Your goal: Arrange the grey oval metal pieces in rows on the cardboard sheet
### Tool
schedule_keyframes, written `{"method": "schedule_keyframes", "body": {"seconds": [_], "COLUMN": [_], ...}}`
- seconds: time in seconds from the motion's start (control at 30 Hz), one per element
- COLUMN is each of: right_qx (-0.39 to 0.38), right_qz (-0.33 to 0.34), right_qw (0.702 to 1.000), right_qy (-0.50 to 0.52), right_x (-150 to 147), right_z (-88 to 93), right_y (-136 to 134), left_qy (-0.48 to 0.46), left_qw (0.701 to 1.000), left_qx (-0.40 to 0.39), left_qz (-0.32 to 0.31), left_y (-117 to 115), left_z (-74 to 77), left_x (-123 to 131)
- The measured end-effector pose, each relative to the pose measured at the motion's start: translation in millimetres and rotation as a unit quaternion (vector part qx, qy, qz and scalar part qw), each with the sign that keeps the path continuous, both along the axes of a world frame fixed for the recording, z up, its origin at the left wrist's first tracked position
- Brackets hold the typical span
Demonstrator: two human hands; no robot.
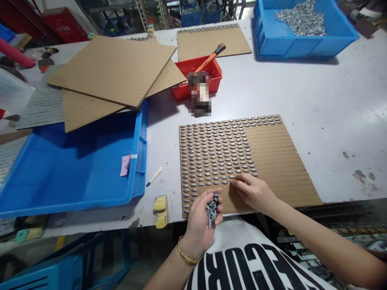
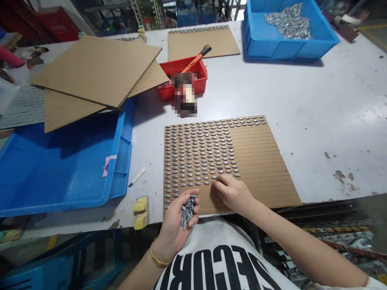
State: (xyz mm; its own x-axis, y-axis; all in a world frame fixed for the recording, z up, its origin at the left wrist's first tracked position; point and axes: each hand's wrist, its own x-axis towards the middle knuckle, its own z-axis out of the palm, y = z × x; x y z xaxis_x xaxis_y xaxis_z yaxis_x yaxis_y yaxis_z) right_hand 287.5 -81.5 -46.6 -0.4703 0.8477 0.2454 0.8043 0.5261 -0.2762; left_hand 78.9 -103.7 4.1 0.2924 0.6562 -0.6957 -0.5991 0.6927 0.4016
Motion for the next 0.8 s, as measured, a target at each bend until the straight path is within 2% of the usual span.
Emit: {"method": "schedule_keyframes", "body": {"seconds": [0.17, 0.27, 0.33, 0.43, 0.6, 0.7, 0.8], "right_qx": [-0.033, -0.024, 0.024, 0.085, 0.134, 0.147, 0.167], "right_qz": [0.008, 0.006, 0.012, 0.039, 0.069, 0.109, 0.126], "right_qw": [0.999, 0.998, 0.999, 0.995, 0.976, 0.963, 0.953], "right_qy": [0.031, 0.059, 0.046, -0.043, -0.158, -0.199, -0.221], "right_x": [1.2, 1.3, 0.1, -3.3, -11.3, -17.3, -20.7], "right_z": [8.6, 23.6, 34.6, 44.5, 37.3, 31.1, 31.5], "right_y": [0.3, 19.6, 48.7, 113.7, 225.0, 269.1, 301.2], "left_qy": [0.002, 0.011, 0.015, 0.012, 0.012, 0.020, 0.033], "left_qw": [1.000, 1.000, 1.000, 0.999, 1.000, 1.000, 0.999], "left_qx": [0.003, 0.009, 0.019, 0.026, 0.021, 0.008, 0.004], "left_qz": [-0.011, -0.012, -0.013, -0.020, -0.006, 0.011, 0.027], "left_y": [0.8, 2.8, 4.2, 5.7, 8.1, 11.3, 15.5], "left_z": [-1.1, -1.2, -0.9, 0.3, 1.0, 0.4, -0.7], "left_x": [1.3, 1.0, 0.2, -2.4, -9.7, -13.5, -15.8]}}
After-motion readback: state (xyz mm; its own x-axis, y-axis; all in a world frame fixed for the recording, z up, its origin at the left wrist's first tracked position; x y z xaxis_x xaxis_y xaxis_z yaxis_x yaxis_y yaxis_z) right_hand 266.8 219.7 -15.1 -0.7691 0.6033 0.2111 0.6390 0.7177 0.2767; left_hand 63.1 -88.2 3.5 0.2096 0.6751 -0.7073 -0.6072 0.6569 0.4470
